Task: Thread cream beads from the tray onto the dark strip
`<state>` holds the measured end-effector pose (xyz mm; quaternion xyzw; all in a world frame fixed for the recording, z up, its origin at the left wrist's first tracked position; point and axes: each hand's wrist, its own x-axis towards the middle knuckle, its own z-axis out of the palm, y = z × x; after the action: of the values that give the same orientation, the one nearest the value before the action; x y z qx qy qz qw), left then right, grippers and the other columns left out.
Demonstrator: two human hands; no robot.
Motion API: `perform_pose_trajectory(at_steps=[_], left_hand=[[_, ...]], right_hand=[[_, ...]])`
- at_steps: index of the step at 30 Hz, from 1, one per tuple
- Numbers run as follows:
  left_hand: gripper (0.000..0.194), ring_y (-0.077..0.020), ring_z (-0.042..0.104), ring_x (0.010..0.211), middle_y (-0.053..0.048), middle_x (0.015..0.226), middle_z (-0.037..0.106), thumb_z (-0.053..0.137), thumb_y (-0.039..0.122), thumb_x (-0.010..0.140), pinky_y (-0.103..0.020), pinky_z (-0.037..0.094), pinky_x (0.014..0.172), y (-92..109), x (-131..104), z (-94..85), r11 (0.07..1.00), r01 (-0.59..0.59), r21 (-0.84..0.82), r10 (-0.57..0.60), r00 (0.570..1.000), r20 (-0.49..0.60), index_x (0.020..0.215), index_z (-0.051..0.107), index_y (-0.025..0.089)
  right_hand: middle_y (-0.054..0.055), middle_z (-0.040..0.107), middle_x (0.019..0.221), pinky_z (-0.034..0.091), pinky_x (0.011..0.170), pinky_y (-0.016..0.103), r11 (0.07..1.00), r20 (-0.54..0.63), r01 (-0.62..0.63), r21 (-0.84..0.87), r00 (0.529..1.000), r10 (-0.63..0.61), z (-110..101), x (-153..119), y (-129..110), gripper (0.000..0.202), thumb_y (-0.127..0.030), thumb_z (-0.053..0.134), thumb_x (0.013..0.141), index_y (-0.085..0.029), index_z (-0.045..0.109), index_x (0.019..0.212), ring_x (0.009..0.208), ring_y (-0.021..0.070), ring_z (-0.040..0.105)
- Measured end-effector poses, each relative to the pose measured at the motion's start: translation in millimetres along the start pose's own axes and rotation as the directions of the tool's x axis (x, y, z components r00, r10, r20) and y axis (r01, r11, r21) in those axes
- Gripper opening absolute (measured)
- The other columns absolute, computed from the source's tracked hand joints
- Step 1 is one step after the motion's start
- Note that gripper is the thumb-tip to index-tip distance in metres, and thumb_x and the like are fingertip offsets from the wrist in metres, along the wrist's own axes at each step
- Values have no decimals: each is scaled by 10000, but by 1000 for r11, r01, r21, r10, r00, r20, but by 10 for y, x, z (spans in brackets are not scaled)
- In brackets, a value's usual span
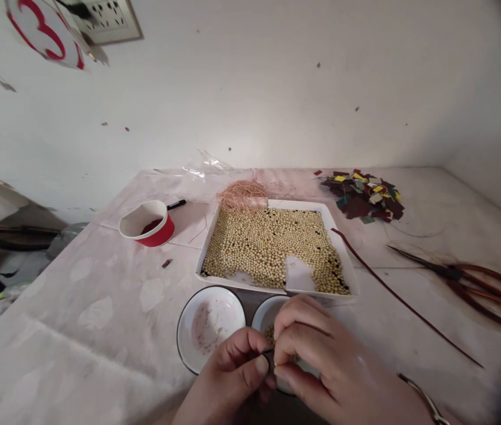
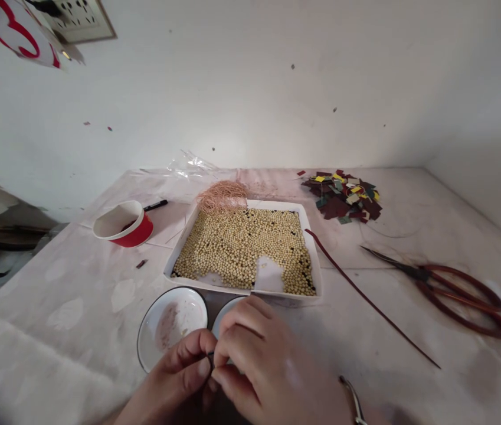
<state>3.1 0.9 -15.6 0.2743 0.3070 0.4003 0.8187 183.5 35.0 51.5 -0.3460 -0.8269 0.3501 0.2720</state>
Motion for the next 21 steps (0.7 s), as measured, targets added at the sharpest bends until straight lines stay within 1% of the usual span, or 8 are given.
perform_pose_trajectory(at_steps=[6, 9, 11, 14, 18, 21], left_hand=[[207, -48, 427, 478, 27, 579, 558, 681, 344, 779, -171, 291, 477, -17, 6, -10, 1000, -10, -13, 9, 1000, -24, 741, 581, 167], [217, -49, 428, 481, 34, 562, 548, 681, 341, 780, -171, 295, 482, -7, 8, -1, 1000, -10, 3, 10, 1000, -19, 725, 565, 166], [220, -52, 431, 492, 41, 551, 530, 680, 333, 783, -173, 302, 493, 2, 9, 1, 1000, 11, 13, -11, 1000, -9, 713, 554, 167], [236, -52, 434, 492, 45, 545, 523, 688, 335, 775, -172, 303, 492, 4, 11, -6, 999, 34, 20, -33, 999, -26, 698, 544, 165], [275, -50, 435, 469, 37, 543, 549, 695, 369, 761, -172, 296, 476, -15, 10, -22, 999, 8, 37, -7, 1000, -31, 686, 531, 162], [277, -50, 434, 467, 35, 551, 562, 693, 382, 761, -174, 301, 480, -17, 4, -23, 999, 7, 47, -6, 1000, -21, 702, 531, 164]], right_hand=[[-24, 549, 915, 423, 792, 268, 1000, 3, -13, -21, 1000, 13, -16, 2, 30, 190, -42, 597, 796, -203, 497, 803, 916, 131, 512], [-22, 556, 893, 428, 781, 261, 998, -22, 30, -47, 999, -31, 7, -3, 8, 173, -62, 599, 807, -202, 498, 795, 890, 130, 517], [-16, 565, 874, 433, 774, 263, 994, -35, 67, -83, 997, -70, 40, -6, -16, 152, -90, 598, 821, -199, 501, 779, 868, 136, 521], [-5, 578, 869, 432, 793, 281, 983, -42, 105, -153, 993, -113, 77, -5, -36, 129, -113, 583, 838, -195, 508, 773, 875, 153, 521], [-7, 575, 895, 426, 809, 275, 987, -9, 80, -141, 997, -82, 34, 0, -11, 137, -90, 586, 826, -190, 507, 776, 894, 146, 515], [-11, 571, 907, 423, 800, 286, 988, -19, 49, -144, 998, -52, -15, 1, 4, 145, -74, 582, 822, -193, 507, 788, 893, 148, 512]])
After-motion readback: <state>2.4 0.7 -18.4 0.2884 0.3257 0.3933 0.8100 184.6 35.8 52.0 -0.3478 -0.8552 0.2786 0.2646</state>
